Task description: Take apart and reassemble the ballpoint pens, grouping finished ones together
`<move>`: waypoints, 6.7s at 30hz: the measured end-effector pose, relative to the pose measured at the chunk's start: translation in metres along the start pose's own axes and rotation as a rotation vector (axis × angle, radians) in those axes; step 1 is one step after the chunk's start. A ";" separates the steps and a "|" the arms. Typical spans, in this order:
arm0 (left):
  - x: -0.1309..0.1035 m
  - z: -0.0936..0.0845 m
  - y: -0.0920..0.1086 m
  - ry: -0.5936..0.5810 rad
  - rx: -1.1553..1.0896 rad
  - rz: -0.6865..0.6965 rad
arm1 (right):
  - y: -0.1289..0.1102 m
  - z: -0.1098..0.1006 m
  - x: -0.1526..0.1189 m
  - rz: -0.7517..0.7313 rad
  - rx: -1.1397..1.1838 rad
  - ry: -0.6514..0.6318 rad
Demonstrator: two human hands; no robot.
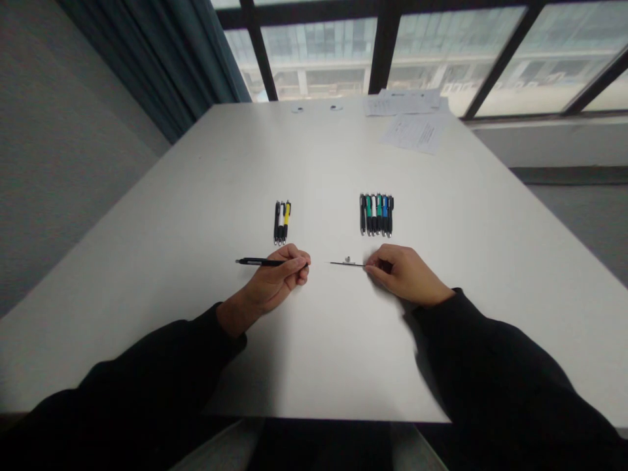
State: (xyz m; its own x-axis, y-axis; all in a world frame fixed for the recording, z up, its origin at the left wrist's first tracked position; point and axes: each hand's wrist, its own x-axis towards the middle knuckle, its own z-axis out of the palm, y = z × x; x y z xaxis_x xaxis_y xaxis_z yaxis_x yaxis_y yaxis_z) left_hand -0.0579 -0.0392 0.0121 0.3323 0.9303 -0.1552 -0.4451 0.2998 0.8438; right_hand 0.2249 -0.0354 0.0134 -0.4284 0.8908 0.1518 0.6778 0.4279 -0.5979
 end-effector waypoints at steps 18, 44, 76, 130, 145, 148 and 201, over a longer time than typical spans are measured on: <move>0.000 -0.004 -0.009 -0.039 0.038 -0.055 | -0.009 0.003 0.001 -0.014 -0.101 0.024; 0.001 0.003 -0.020 -0.065 0.314 0.029 | -0.065 0.041 -0.005 0.021 0.603 0.119; 0.020 -0.020 -0.011 -0.062 1.142 0.486 | -0.002 -0.008 -0.010 0.085 -0.025 0.013; 0.012 -0.018 -0.002 0.032 1.255 0.410 | 0.000 -0.010 -0.007 0.160 -0.053 0.053; 0.011 -0.017 -0.003 0.039 1.129 0.335 | 0.000 -0.005 -0.008 0.060 -0.010 0.040; 0.013 -0.018 -0.003 0.093 1.044 0.356 | 0.000 -0.007 -0.009 0.067 0.074 0.058; -0.007 0.001 -0.004 -0.452 0.199 -0.523 | -0.020 0.003 -0.006 0.441 1.173 0.216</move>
State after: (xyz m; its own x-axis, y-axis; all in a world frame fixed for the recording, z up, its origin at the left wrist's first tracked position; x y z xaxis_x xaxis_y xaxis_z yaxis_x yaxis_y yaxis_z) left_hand -0.0577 -0.0473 0.0106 0.7914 0.4842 -0.3731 0.0121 0.5979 0.8015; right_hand 0.2123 -0.0499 0.0225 -0.1217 0.9765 -0.1779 -0.2434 -0.2031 -0.9484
